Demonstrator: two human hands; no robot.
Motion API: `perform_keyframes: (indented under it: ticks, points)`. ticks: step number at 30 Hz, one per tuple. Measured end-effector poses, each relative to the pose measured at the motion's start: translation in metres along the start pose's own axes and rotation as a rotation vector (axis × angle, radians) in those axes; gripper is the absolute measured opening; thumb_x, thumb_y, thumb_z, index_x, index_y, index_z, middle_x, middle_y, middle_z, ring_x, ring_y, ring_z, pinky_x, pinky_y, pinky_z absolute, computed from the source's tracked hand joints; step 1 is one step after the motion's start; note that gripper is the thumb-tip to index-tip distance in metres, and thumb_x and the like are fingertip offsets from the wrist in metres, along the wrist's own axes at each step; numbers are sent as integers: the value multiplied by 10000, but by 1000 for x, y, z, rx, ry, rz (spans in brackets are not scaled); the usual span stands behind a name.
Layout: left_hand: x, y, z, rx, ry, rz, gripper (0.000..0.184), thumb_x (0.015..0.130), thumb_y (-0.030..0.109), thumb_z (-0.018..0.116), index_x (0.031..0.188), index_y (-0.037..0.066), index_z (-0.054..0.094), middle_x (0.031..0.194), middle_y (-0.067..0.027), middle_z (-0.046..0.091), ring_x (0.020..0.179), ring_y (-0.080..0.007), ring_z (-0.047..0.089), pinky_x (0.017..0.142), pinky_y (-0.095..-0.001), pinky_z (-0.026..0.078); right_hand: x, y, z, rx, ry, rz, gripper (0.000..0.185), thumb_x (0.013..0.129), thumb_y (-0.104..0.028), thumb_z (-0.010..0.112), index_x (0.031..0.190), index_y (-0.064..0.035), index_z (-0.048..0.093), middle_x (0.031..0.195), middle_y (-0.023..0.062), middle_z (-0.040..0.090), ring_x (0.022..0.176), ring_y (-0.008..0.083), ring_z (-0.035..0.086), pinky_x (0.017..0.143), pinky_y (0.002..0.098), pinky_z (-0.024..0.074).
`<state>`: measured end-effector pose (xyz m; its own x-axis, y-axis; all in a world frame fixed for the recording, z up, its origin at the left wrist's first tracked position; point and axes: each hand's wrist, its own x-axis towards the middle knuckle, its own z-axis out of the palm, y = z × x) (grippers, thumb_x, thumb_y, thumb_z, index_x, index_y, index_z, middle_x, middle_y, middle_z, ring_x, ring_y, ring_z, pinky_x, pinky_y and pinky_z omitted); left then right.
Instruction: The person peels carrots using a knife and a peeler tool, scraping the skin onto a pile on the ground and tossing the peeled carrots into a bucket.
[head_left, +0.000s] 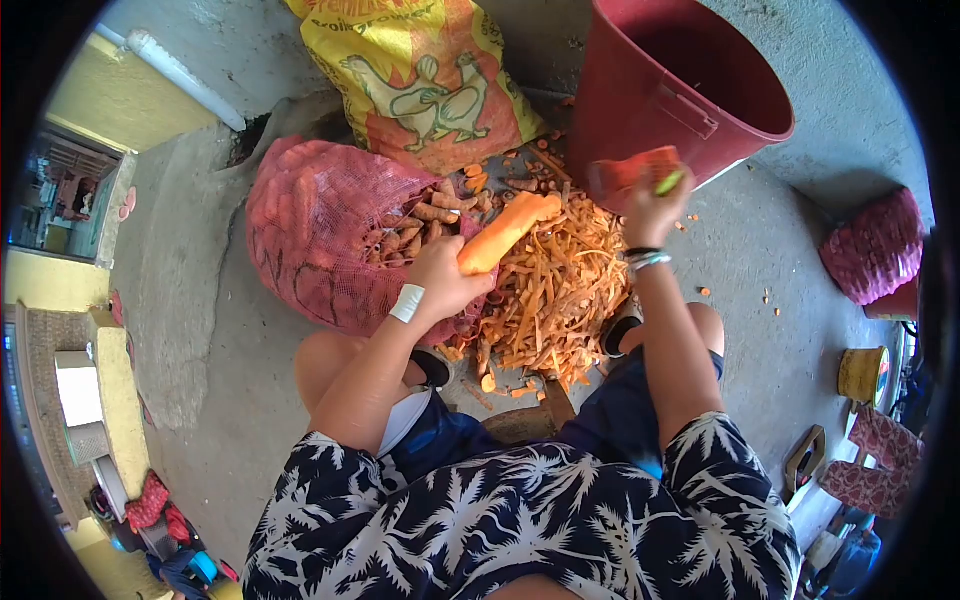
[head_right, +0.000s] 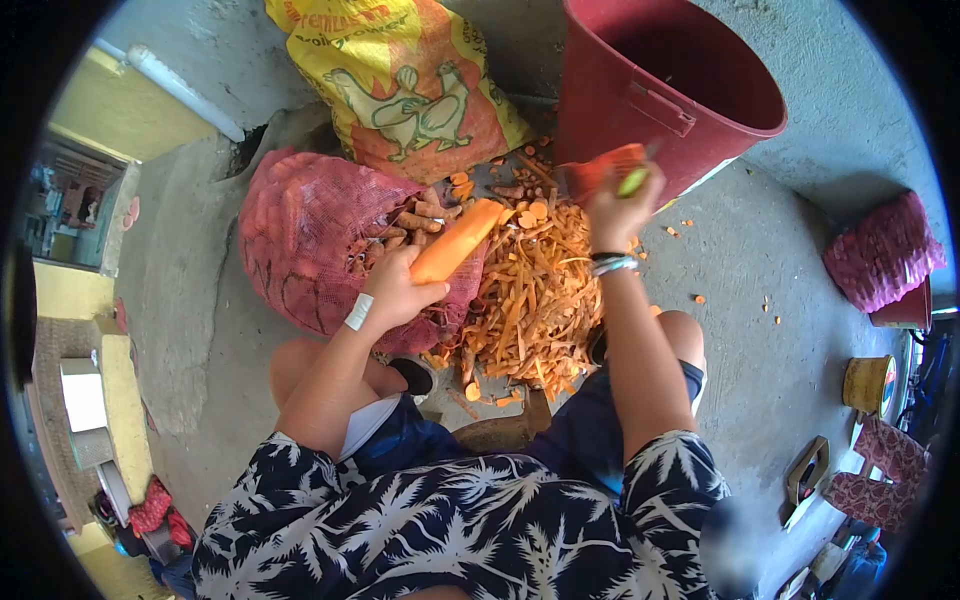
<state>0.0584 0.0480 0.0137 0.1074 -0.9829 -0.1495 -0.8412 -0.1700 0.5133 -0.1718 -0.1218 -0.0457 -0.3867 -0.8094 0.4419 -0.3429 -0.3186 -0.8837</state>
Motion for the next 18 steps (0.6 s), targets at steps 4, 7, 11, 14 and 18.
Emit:
perform_keyframes:
  ticks: [4,7,11,14,18]
  points:
    - [10,-37,30,-460,-81,-66,489,661,244,677,1039,-22,518,949,-153,574,849,-258,574,734,-329,464,22,-5,-10,241,51,40,334,790,-59,622,1050,-8,419,940,97,555,791,166,558,716,273,464]
    - [11,-18,21,-977,-154,-69,521,703,187,640,1156,10,455,913,-114,581,831,-205,576,733,-310,469,-4,-21,-2,288,-90,108,326,808,-88,618,1051,-10,414,922,68,545,810,132,532,703,253,453]
    - [14,-5,9,-1567,-554,-95,557,731,158,589,1233,22,388,974,-101,555,840,-189,575,725,-307,479,-3,-39,0,440,-134,219,271,821,-71,595,1019,-22,417,872,33,532,773,94,511,667,239,442]
    - [11,1,17,-1315,-372,-68,584,733,146,589,1257,9,368,1052,-97,531,917,-178,542,812,-288,428,-11,-74,-2,513,-228,98,264,817,-80,609,1017,-39,440,839,26,529,749,79,501,633,213,424]
    - [13,-3,26,-1007,-242,-1,553,729,140,595,1223,-22,406,1071,-98,531,972,-165,510,848,-273,393,-10,-70,6,153,-212,-192,291,760,-29,637,1004,-12,480,843,92,560,795,180,543,684,299,451]
